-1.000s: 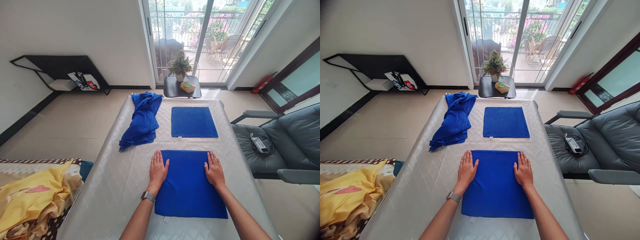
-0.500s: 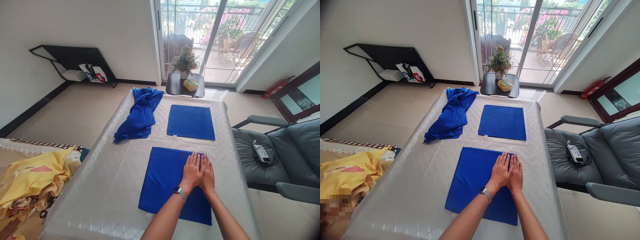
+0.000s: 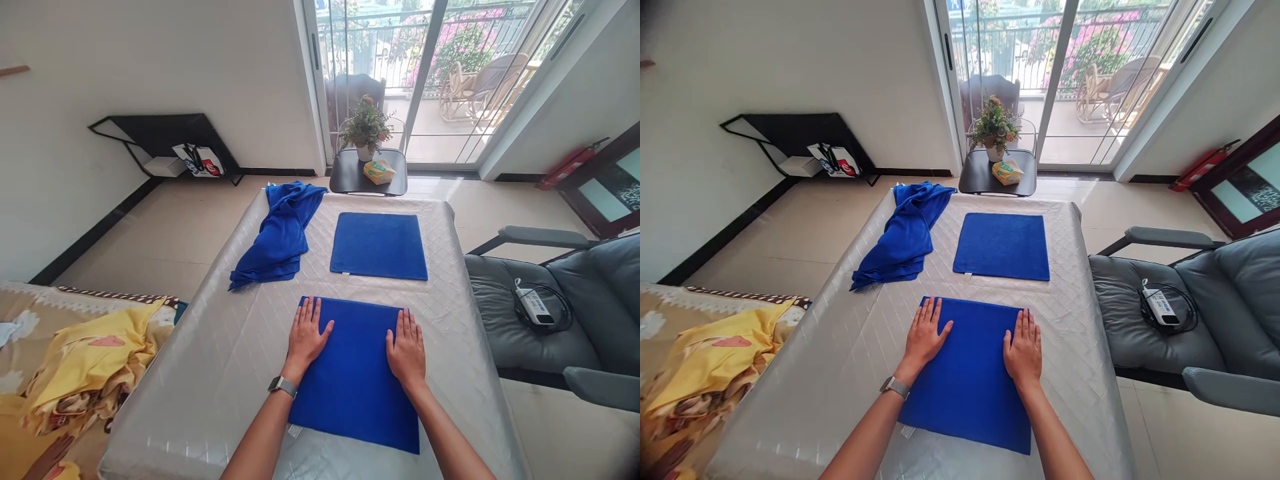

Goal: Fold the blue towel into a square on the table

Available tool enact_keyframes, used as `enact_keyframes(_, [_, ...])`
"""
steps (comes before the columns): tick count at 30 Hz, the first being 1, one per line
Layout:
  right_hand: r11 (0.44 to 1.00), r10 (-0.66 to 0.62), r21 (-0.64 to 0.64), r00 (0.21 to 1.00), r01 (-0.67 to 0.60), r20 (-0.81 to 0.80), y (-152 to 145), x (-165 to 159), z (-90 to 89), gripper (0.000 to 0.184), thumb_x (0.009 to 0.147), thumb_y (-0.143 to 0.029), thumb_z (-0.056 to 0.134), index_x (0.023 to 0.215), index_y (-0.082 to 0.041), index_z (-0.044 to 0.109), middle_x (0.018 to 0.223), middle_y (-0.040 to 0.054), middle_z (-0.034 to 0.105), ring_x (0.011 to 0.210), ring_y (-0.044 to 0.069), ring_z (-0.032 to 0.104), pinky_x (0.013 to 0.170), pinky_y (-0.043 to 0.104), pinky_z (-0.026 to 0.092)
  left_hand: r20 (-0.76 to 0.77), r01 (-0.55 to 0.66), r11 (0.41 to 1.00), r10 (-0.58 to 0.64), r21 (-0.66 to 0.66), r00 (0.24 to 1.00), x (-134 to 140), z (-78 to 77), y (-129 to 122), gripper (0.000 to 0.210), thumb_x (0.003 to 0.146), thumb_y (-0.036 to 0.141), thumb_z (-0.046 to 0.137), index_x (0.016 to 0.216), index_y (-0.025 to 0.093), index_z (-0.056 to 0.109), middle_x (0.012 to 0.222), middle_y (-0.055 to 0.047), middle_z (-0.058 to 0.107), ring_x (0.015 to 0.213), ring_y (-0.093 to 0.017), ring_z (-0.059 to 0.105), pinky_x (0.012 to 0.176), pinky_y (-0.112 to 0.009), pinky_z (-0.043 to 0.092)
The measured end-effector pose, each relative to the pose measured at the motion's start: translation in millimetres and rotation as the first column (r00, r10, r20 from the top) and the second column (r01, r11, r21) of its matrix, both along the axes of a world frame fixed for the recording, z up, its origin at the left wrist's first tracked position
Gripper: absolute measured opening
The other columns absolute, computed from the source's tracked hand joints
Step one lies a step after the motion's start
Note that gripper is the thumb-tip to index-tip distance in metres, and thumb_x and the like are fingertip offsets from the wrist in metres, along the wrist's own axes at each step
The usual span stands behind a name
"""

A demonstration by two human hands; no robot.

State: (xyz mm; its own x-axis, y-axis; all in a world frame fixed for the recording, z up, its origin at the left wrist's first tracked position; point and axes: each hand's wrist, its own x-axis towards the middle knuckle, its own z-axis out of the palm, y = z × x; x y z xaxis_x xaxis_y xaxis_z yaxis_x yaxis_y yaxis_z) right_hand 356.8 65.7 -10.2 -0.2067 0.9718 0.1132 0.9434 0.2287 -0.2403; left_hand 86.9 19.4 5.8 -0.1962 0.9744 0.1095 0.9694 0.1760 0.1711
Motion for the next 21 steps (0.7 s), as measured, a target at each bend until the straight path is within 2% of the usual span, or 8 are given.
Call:
enact_keyframes(4, [1.000,0.005,0.015,1.000,-0.006,0.029,2.3,0.8,-4.1,0.066,0.103,-0.037,0.023,0.161,-0.011,0.003,0.164,0.0150,0.025,0.152,0.026,0.022,0.123,0.049,0.020,0.017,-0.053,0.999,0.053,-0.012,0.998,-19.5,-6.7,-6.6,0.075,0.100,0.057,0.035,0.159,0.015,0.015,0.164,-0.015,0.024,0.152,-0.028,0.021,0.121,-0.052,0.029])
enact_keyframes(7, [0.999,0.022,0.037,0.999,-0.023,0.031,0.2,1.8,-0.8,0.066,0.104,-0.036,0.022,0.160,-0.012,-0.002,0.164,0.0142,0.026,0.152,0.027,0.023,0.122,0.050,0.022,0.038,-0.062,0.998,0.063,-0.010,0.997,-25.7,-9.4,-8.2,0.076,0.100,0.056,0.032,0.160,0.013,0.011,0.164,-0.016,0.026,0.151,-0.028,0.024,0.121,-0.051,0.030])
enact_keyframes(12, [0.995,0.081,0.058,0.995,-0.084,0.052,-23.9,3.8,18.1,0.067,0.105,-0.035,0.026,0.160,-0.013,-0.004,0.165,0.0136,0.023,0.153,0.027,0.017,0.123,0.049,0.020,0.055,-0.117,0.991,0.114,0.057,0.992,-18.9,2.9,-10.5,0.075,0.102,0.051,0.029,0.160,0.010,0.005,0.163,-0.020,0.026,0.151,-0.031,0.024,0.121,-0.055,0.029])
enact_keyframes(15, [0.993,0.101,0.048,0.993,-0.104,0.066,-39.5,6.6,19.9,0.068,0.104,-0.036,0.028,0.160,-0.015,-0.005,0.165,0.0125,0.020,0.153,0.027,0.017,0.123,0.049,0.021,0.088,-0.140,0.979,0.128,0.147,0.988,15.3,19.6,-11.3,0.070,0.103,0.041,0.032,0.160,0.013,0.002,0.164,-0.018,0.023,0.152,-0.030,0.020,0.121,-0.055,0.029])
enact_keyframes(17, [0.995,0.088,0.042,0.993,-0.091,0.074,-44.9,10.4,14.3,0.069,0.104,-0.036,0.028,0.160,-0.015,-0.006,0.165,0.0129,0.021,0.152,0.027,0.020,0.122,0.049,0.023,0.123,-0.076,0.982,0.055,0.174,0.991,55.4,29.2,-10.8,0.068,0.103,0.034,0.033,0.160,0.017,0.001,0.164,-0.015,0.024,0.152,-0.028,0.021,0.121,-0.053,0.031])
enact_keyframes(19, [0.995,0.082,0.043,0.994,-0.085,0.076,-46.9,15.1,6.8,0.069,0.104,-0.035,0.027,0.160,-0.015,-0.008,0.165,0.0132,0.022,0.152,0.027,0.021,0.121,0.049,0.025,0.168,0.067,0.985,-0.094,0.156,0.981,102.0,33.2,-9.9,0.067,0.103,0.030,0.032,0.160,0.018,0.000,0.163,-0.011,0.029,0.151,-0.024,0.024,0.120,-0.049,0.035])
enact_keyframes(21, [0.993,0.107,0.043,0.991,-0.111,0.078,-47.2,19.4,0.7,0.069,0.102,-0.029,0.027,0.159,-0.015,-0.009,0.165,0.0121,0.020,0.152,0.027,0.020,0.121,0.050,0.025,0.200,0.291,0.948,-0.312,0.128,0.929,142.6,30.3,-9.5,0.066,0.103,0.035,0.032,0.160,0.017,0.005,0.162,-0.008,0.030,0.152,-0.022,0.023,0.122,-0.043,0.033])
